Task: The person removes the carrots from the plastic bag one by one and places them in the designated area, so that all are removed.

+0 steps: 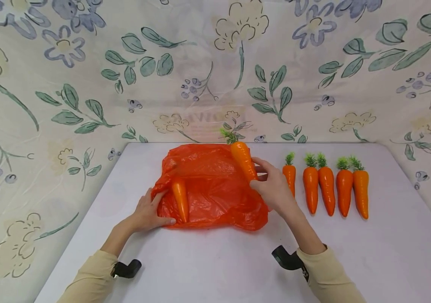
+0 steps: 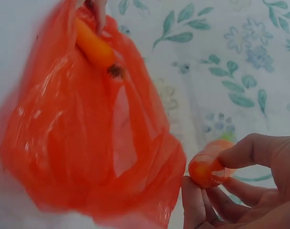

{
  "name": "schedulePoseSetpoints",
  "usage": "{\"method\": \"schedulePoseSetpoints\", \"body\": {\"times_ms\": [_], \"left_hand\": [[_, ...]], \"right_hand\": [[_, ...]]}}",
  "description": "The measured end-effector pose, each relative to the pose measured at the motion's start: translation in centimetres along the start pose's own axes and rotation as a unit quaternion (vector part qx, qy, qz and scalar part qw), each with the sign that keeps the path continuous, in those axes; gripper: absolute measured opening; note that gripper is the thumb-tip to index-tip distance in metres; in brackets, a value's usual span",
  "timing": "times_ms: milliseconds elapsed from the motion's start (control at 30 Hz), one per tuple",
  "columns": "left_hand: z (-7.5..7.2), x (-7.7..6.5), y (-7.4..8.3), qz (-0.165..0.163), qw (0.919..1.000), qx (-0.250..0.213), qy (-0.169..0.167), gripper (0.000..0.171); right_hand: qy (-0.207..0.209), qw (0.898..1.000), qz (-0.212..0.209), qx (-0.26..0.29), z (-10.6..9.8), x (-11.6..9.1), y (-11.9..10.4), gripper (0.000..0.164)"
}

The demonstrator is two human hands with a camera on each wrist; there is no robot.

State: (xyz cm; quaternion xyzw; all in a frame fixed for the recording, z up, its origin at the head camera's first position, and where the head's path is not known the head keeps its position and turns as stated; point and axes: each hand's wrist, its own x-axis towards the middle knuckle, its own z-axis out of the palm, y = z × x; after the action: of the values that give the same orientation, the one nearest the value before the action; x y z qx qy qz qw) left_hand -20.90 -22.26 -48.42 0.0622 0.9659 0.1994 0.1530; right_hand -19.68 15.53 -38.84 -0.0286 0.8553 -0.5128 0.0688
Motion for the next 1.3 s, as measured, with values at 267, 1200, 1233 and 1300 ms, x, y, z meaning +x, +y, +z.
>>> {"method": "schedulePoseSetpoints", "body": {"times_ms": [267, 1200, 1233, 1300], "left_hand": [[0.1, 0.1, 0.0, -0.006, 1.0000, -0.002, 0.000, 0.107], [0.2, 0.1, -0.1, -0.008, 1.0000, 0.000, 0.001, 0.106], [0.2, 0.1, -0.1, -0.009, 1.0000, 0.000, 0.000, 0.106], [0.2, 0.1, -0.1, -0.010, 0.9999, -0.001, -0.001, 0.106]], "right_hand": [[0.029, 0.999, 0.019, -0.017, -1.8, 0.0, 1.9, 0.068], [0.133, 0.979, 0.077, -0.136, -11.4, -2.0, 11.8, 0.066], [0.137, 0.976, 0.086, -0.143, -11.8, -2.1, 12.1, 0.066], [0.143, 0.973, 0.104, -0.147, -12.6, -2.3, 12.8, 0.067]]}}
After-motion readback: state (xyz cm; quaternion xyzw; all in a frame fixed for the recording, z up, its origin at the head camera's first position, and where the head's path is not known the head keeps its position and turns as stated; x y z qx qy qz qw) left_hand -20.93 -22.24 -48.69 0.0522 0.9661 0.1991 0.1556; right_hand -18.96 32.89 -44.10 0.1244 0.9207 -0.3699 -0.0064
